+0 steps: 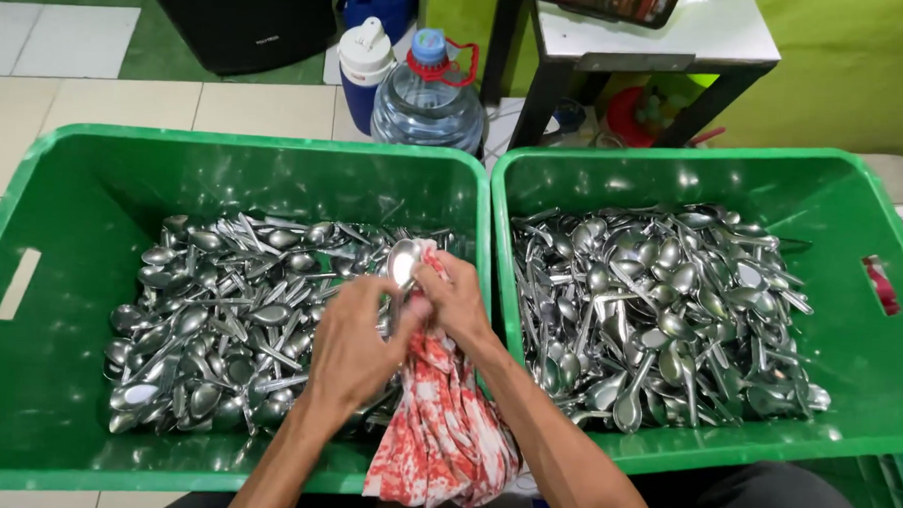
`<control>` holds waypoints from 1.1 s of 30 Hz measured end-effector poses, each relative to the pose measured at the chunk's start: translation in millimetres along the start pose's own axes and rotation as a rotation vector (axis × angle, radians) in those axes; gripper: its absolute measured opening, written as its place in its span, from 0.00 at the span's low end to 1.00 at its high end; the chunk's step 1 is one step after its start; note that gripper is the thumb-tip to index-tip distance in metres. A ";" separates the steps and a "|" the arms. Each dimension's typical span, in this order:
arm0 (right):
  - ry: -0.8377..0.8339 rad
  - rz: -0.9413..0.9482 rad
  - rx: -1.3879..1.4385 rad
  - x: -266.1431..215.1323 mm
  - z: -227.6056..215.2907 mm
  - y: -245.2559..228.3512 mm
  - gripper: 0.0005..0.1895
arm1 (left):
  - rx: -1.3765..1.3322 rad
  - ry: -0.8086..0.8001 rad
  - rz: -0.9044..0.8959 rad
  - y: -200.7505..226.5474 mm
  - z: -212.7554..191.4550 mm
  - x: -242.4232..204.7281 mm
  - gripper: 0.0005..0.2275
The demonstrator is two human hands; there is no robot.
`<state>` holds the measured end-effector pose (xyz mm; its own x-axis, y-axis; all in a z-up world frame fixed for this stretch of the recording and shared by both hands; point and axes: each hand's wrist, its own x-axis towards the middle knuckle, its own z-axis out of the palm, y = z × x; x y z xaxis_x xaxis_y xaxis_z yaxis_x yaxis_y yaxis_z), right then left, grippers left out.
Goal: Polishing individual metal spoons with a cloth and sorting them into an adjacent bin.
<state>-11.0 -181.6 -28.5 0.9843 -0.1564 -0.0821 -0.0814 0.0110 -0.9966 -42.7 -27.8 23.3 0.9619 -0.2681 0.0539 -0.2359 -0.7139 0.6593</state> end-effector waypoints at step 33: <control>-0.129 -0.530 -0.549 -15.0 21.5 25.8 0.09 | -1.083 0.393 -0.486 -83.9 -21.9 62.5 0.12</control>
<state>-24.4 -157.7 -53.1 0.9213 0.1127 0.3722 0.3726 -0.5297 -0.7620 40.2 29.5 -12.3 0.9377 0.2180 -0.2706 0.2104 0.2635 0.9414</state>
